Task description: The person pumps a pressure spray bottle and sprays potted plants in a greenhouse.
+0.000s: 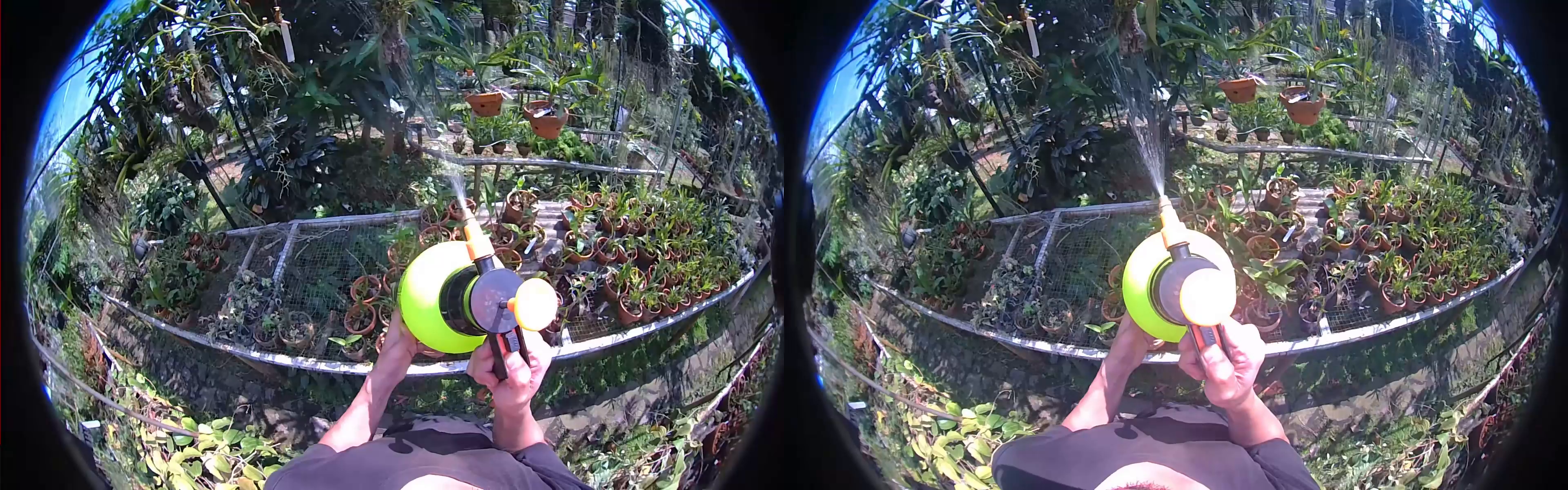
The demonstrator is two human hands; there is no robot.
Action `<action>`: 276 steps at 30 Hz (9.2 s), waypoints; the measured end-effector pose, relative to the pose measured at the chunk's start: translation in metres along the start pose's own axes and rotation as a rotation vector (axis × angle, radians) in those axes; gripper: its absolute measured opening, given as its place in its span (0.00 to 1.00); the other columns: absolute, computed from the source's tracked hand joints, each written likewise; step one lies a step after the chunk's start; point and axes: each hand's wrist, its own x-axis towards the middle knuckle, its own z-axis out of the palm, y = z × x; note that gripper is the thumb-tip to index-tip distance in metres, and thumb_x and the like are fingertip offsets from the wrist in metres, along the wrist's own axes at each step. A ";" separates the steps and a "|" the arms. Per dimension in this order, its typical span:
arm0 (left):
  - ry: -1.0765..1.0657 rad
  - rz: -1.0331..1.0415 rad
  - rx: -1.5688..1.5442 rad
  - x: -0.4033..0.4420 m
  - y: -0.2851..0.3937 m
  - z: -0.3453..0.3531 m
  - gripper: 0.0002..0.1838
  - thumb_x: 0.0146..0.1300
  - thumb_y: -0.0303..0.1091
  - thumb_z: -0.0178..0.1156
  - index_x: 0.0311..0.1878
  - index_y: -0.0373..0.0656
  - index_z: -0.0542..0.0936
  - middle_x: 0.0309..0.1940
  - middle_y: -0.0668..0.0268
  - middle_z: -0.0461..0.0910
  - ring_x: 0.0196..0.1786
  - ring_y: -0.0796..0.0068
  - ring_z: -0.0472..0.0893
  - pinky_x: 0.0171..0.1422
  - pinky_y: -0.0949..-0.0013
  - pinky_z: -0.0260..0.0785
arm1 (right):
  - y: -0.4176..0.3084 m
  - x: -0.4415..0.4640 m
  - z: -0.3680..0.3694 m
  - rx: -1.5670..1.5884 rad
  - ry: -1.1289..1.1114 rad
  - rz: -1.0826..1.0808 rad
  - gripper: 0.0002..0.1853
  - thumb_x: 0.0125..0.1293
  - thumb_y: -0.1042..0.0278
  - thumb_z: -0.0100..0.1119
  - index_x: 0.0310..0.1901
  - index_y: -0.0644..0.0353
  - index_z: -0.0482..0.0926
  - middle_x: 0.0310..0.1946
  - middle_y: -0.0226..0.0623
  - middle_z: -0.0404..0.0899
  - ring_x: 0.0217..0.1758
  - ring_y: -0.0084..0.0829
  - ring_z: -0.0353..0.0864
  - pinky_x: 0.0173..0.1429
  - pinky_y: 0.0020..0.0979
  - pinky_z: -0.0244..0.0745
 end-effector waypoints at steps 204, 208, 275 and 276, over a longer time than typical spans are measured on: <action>0.206 0.093 0.049 0.332 -0.589 1.055 0.41 0.68 0.63 0.47 0.71 0.43 0.50 0.61 0.59 0.67 0.54 0.68 0.78 0.47 0.64 0.80 | -0.649 0.091 -1.060 0.028 -0.017 0.066 0.20 0.67 0.58 0.53 0.28 0.70 0.68 0.09 0.33 0.64 0.07 0.23 0.61 0.12 0.26 0.57; 0.195 0.232 0.181 0.365 -0.588 1.106 0.45 0.65 0.64 0.53 0.72 0.42 0.49 0.62 0.59 0.65 0.57 0.68 0.76 0.46 0.63 0.81 | -0.686 0.092 -1.097 0.061 0.032 -0.019 0.18 0.68 0.59 0.48 0.32 0.70 0.69 0.08 0.28 0.59 0.07 0.20 0.56 0.10 0.25 0.53; 0.604 0.263 0.096 0.392 -0.735 1.295 0.51 0.62 0.65 0.56 0.75 0.46 0.44 0.62 0.62 0.66 0.54 0.70 0.77 0.50 0.65 0.77 | -0.769 0.141 -1.325 0.313 -0.315 0.253 0.17 0.63 0.63 0.54 0.37 0.74 0.71 0.14 0.37 0.71 0.09 0.21 0.64 0.13 0.22 0.55; 0.644 0.268 0.137 0.388 -0.732 1.290 0.53 0.61 0.66 0.57 0.76 0.45 0.43 0.63 0.62 0.65 0.56 0.71 0.75 0.51 0.66 0.76 | -0.767 0.139 -1.323 0.332 -0.314 0.244 0.16 0.63 0.64 0.53 0.37 0.74 0.71 0.13 0.37 0.70 0.10 0.21 0.64 0.13 0.22 0.55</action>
